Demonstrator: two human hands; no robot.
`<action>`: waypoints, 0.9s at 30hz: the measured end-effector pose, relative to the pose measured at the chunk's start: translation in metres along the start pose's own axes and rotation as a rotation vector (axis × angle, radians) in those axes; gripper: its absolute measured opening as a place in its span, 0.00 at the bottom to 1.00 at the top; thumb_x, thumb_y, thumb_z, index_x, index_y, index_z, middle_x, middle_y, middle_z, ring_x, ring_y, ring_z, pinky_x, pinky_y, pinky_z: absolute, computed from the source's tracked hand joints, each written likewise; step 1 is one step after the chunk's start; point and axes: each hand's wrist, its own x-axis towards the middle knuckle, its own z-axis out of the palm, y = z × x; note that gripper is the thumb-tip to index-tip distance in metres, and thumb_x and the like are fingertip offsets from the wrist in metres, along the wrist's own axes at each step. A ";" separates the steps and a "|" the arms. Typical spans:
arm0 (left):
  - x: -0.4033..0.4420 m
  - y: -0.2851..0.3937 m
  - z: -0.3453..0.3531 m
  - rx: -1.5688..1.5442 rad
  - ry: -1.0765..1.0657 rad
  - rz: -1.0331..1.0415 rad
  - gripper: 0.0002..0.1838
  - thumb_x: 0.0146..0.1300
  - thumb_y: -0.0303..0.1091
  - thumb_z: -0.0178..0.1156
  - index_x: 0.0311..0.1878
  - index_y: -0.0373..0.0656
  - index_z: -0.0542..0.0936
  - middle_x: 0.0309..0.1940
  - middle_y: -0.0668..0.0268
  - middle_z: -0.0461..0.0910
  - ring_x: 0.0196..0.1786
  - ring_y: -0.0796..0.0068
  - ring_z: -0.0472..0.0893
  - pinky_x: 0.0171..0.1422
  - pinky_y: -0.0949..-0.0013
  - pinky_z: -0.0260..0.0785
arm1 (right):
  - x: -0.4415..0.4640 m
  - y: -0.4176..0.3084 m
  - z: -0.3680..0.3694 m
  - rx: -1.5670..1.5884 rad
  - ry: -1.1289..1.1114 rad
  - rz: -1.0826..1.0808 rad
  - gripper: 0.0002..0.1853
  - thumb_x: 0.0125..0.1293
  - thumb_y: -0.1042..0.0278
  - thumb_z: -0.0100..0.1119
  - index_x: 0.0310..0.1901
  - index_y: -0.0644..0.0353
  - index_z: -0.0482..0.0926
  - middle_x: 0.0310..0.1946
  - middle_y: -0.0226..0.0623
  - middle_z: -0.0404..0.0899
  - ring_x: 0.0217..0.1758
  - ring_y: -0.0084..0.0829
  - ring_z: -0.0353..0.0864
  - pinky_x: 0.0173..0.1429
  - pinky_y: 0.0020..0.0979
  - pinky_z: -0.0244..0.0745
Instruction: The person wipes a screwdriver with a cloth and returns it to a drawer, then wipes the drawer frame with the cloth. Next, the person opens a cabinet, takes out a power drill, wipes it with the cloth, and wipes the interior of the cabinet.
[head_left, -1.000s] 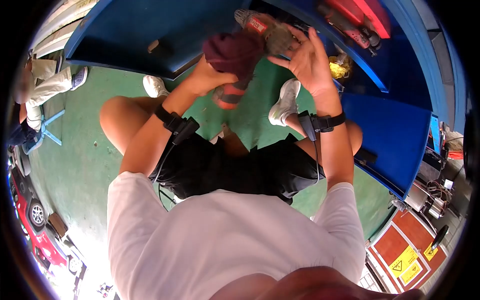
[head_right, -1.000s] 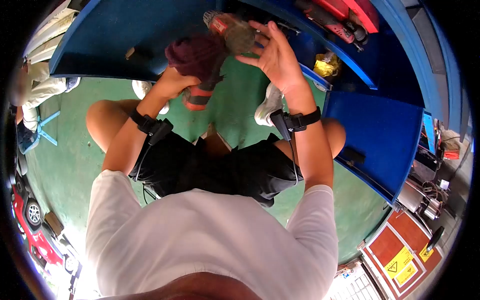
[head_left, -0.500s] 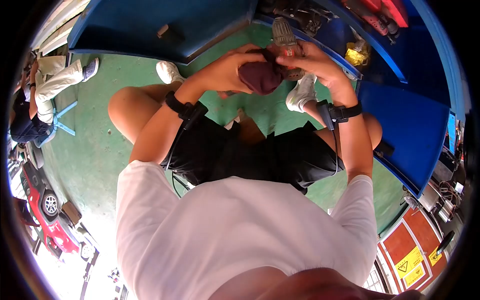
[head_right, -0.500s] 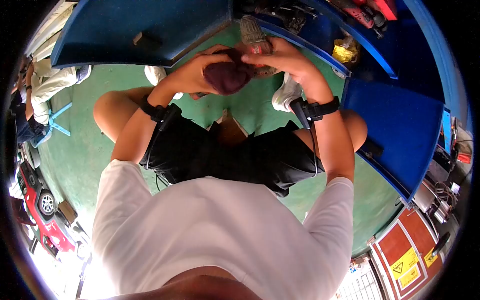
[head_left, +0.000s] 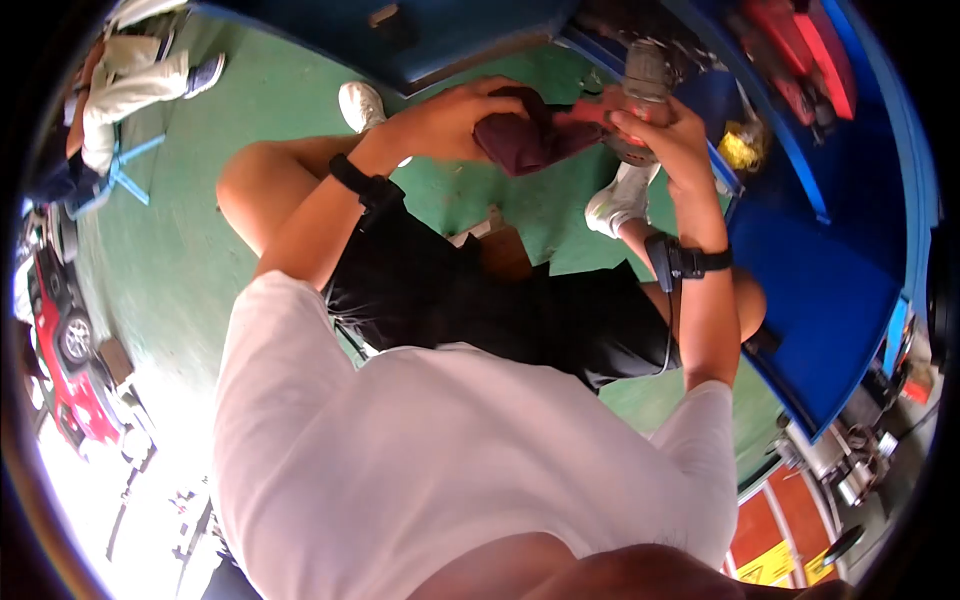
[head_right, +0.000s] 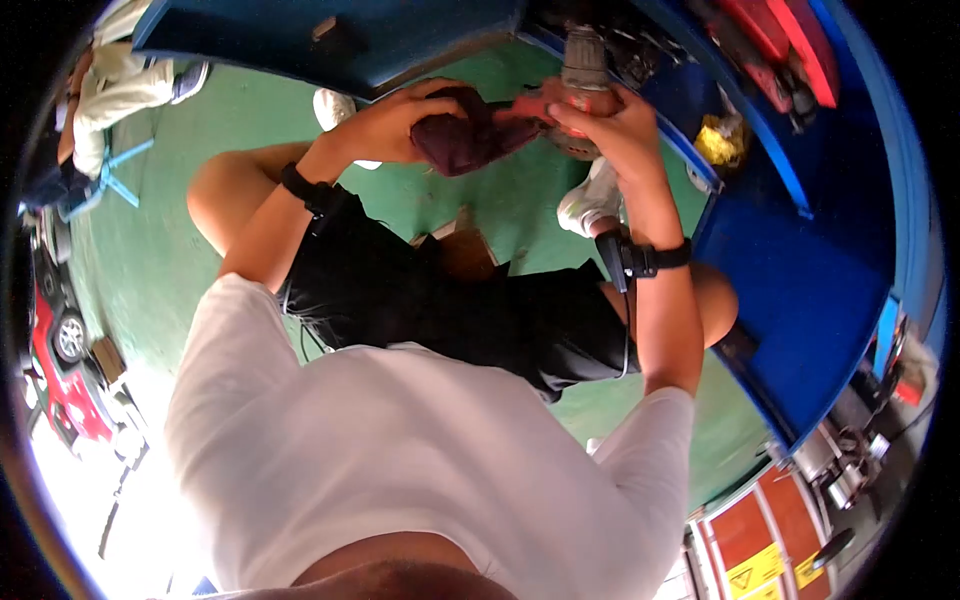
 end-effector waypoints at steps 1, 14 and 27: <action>-0.001 -0.002 0.000 -0.026 -0.007 -0.037 0.33 0.47 0.32 0.77 0.60 0.51 0.79 0.67 0.54 0.72 0.66 0.47 0.75 0.67 0.56 0.73 | 0.000 -0.004 -0.004 0.008 0.013 -0.013 0.24 0.54 0.70 0.81 0.52 0.65 0.83 0.40 0.32 0.86 0.40 0.20 0.84 0.46 0.24 0.79; 0.024 0.011 0.033 0.389 0.324 0.056 0.37 0.42 0.36 0.77 0.62 0.58 0.80 0.73 0.62 0.69 0.71 0.55 0.72 0.70 0.51 0.68 | -0.001 0.003 0.043 0.298 0.148 0.056 0.24 0.53 0.73 0.81 0.50 0.65 0.81 0.43 0.34 0.86 0.42 0.22 0.85 0.47 0.23 0.80; -0.011 -0.018 0.008 0.281 0.616 -0.119 0.29 0.47 0.26 0.77 0.57 0.52 0.84 0.70 0.60 0.72 0.72 0.54 0.72 0.74 0.56 0.69 | 0.016 -0.008 -0.023 0.447 0.256 0.024 0.14 0.62 0.70 0.73 0.49 0.58 0.86 0.39 0.30 0.86 0.41 0.22 0.84 0.45 0.27 0.79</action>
